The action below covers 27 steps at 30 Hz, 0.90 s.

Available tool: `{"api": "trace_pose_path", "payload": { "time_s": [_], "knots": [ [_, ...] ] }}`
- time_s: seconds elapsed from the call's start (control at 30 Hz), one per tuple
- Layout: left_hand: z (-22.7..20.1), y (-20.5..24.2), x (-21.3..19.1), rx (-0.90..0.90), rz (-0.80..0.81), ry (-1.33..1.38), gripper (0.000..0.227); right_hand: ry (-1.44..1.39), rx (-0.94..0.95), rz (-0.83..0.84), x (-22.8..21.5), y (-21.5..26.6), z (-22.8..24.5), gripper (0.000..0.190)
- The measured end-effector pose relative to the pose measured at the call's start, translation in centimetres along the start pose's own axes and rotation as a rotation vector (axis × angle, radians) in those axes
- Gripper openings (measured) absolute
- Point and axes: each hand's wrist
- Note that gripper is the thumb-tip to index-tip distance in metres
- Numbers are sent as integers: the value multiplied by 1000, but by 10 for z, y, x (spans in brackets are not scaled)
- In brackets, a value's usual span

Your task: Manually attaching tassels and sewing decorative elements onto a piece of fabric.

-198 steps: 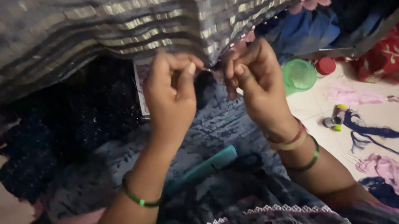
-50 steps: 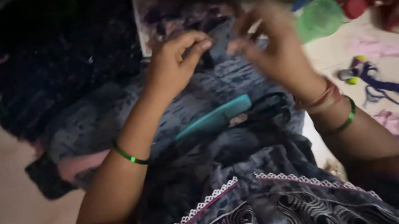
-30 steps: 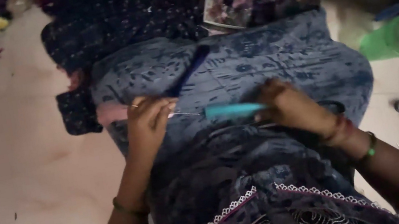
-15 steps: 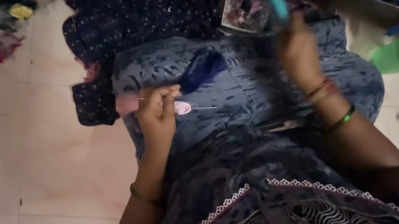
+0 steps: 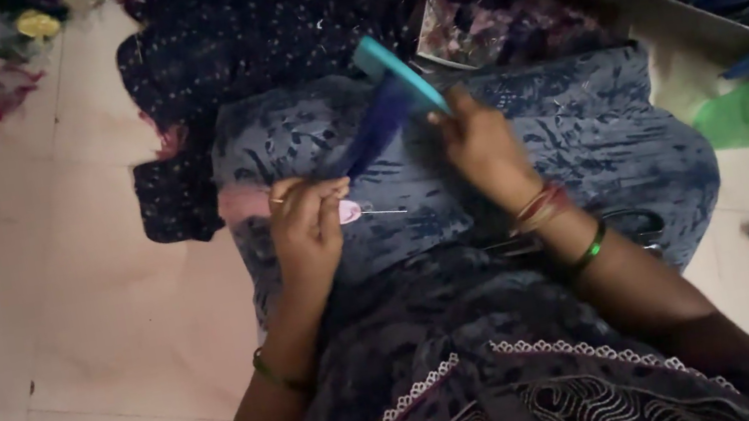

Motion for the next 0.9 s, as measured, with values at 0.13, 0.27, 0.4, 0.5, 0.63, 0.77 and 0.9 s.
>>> {"api": "trace_pose_path", "payload": {
  "time_s": [0.13,0.27,0.4,0.5,0.63,0.77,0.9],
  "knots": [
    [18,8,-16,-29,-17,-25,10,-379,530,-12,-36,-20,58,31],
    [12,16,-28,-83,-13,-43,11,58,-261,-158,15,1,27,15],
    [5,18,-31,-110,-99,-52,13,227,-290,81,22,-17,6,19],
    [8,27,-25,-191,-156,-22,12,372,-244,-11,27,-15,3,21],
    [9,21,-26,-216,-172,-12,8,175,-592,1,33,13,23,11],
    [18,28,-21,-200,-210,-35,7,231,-33,49,35,-15,2,17],
    [26,35,-21,-294,-185,36,5,80,-510,17,32,3,21,18]
  ]
}}
Point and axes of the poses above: each hand's wrist, its own y-axis away from the middle knuckle, its own x-axis out of the palm, z = x × y, and after that the axes turned 2 degrees about -z, right-handed
